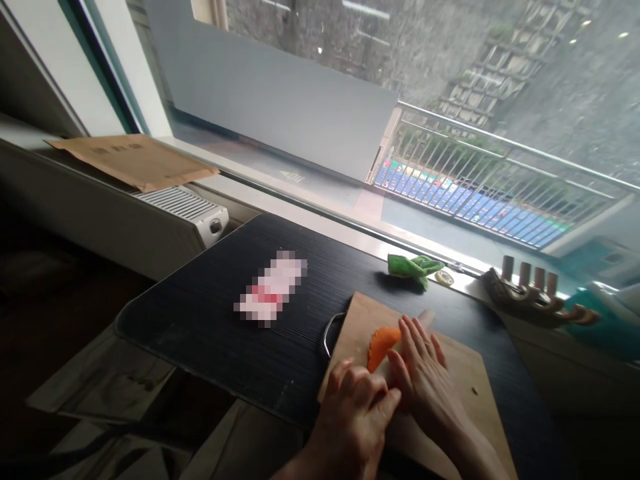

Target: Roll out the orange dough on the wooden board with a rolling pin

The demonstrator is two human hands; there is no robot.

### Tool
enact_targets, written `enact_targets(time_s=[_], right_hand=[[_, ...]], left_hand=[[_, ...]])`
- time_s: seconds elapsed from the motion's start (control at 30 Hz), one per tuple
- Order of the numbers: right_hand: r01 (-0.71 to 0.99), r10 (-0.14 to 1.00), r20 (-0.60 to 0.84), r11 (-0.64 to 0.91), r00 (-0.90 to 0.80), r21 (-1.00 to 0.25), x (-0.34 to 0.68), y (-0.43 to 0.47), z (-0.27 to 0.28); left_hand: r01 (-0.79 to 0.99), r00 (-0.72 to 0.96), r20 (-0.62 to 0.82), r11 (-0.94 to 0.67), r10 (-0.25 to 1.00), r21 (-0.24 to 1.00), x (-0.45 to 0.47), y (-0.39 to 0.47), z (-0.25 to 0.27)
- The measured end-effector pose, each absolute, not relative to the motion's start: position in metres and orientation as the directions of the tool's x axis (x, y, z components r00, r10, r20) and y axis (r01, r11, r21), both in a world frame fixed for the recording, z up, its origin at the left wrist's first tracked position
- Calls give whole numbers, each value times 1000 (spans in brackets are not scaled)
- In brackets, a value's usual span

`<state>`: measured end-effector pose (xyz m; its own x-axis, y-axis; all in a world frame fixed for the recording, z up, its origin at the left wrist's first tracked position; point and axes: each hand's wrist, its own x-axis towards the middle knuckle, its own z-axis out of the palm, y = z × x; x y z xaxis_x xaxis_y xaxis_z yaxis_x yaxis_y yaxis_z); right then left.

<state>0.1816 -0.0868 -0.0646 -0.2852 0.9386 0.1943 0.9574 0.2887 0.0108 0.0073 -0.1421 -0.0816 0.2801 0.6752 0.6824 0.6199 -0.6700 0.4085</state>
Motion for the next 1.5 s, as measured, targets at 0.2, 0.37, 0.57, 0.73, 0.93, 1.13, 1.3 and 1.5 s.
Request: enact_targets(time_s=[0.2, 0.37, 0.57, 0.73, 0.93, 1.13, 1.3, 1.5], right_hand=[[948, 952, 77, 303, -297, -99, 96, -16, -44], [936, 936, 142, 338, -323, -102, 129, -44, -50], [956, 937, 227, 287, -266, -64, 197, -105, -65], [956, 969, 38, 245, -242, -160, 175, -24, -35], [965, 983, 46, 181, -176, -192, 162, -2, -28], [937, 951, 120, 302, -284, -176, 186, -98, -51], [969, 984, 96, 167, -152, -180, 181, -51, -42], [978, 993, 88, 89, -74, -188, 177, -22, -38]], left_hand=[[786, 149, 505, -411, 850, 461, -23, -125, -67], [784, 253, 530, -492, 809, 377, -19, -134, -68], [699, 445, 565, -664, 695, 267, -19, -138, -72], [839, 281, 511, -466, 813, 279, -23, -94, -60], [869, 342, 492, -469, 801, 160, -16, -52, -53], [797, 483, 499, -597, 719, 88, -19, -76, -71], [859, 371, 435, -481, 820, 174, 3, -33, -60], [878, 363, 394, -451, 844, 157, 11, -3, -48]])
